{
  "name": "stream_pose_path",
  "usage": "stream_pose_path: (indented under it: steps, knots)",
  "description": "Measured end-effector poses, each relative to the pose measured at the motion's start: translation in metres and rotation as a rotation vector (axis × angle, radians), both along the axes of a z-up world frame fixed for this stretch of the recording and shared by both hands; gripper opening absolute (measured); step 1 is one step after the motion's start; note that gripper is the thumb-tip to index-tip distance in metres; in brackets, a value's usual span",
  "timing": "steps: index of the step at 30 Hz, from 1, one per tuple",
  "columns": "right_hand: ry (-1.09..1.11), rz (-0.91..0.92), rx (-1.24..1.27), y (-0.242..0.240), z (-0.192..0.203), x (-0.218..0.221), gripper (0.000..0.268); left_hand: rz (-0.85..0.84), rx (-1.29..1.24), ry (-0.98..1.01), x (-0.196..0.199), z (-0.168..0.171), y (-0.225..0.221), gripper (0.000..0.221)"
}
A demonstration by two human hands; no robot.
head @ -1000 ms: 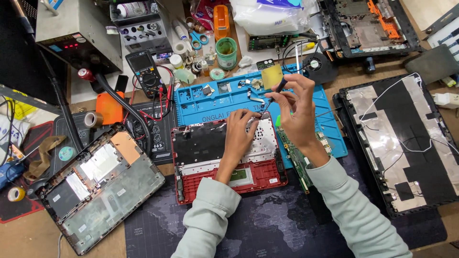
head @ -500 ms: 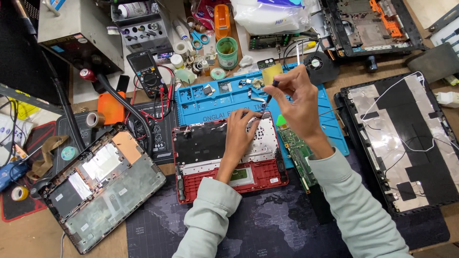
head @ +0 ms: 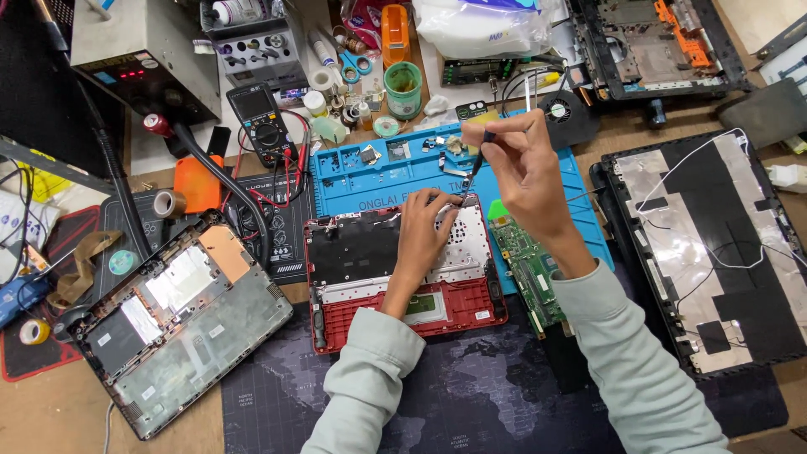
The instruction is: Disassembling a laptop by removing the motherboard and internal components
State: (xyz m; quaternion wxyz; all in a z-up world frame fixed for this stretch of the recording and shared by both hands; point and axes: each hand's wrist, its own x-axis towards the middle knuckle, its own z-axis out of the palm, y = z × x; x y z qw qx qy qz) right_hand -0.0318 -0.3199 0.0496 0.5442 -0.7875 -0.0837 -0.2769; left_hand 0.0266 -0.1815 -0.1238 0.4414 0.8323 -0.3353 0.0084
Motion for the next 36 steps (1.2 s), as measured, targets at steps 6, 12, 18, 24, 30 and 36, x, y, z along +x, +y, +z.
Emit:
stream_pose_path:
  steps: [6, 12, 18, 24, 30, 36]
  knots:
    - [0.029, -0.032, 0.014, -0.001, -0.005, -0.003, 0.016, 0.0, 0.007, -0.012, 0.0, -0.005, -0.001, 0.018]
    - [-0.032, -0.105, -0.116, -0.012, -0.026, -0.002, 0.024, -0.01, -0.023, 0.023, -0.001, -0.002, 0.0, 0.017]
    - [-0.056, -0.09, -0.117, -0.001, -0.009, -0.003, 0.029, -0.007, -0.036, 0.003, 0.0, -0.002, 0.0, 0.018]
    - [-0.022, -0.08, -0.028, 0.004, -0.001, -0.008, 0.02, -0.008, -0.032, 0.023, 0.001, -0.006, -0.001, 0.019]
    - [0.004, -0.097, 0.018, 0.004, -0.006, -0.014, 0.023, -0.014, -0.056, 0.04, 0.001, -0.005, 0.001, 0.018]
    - [-0.019, -0.129, -0.03, -0.01, -0.032, -0.013, 0.027, -0.012, -0.088, 0.042, 0.001, -0.002, 0.001, 0.016]
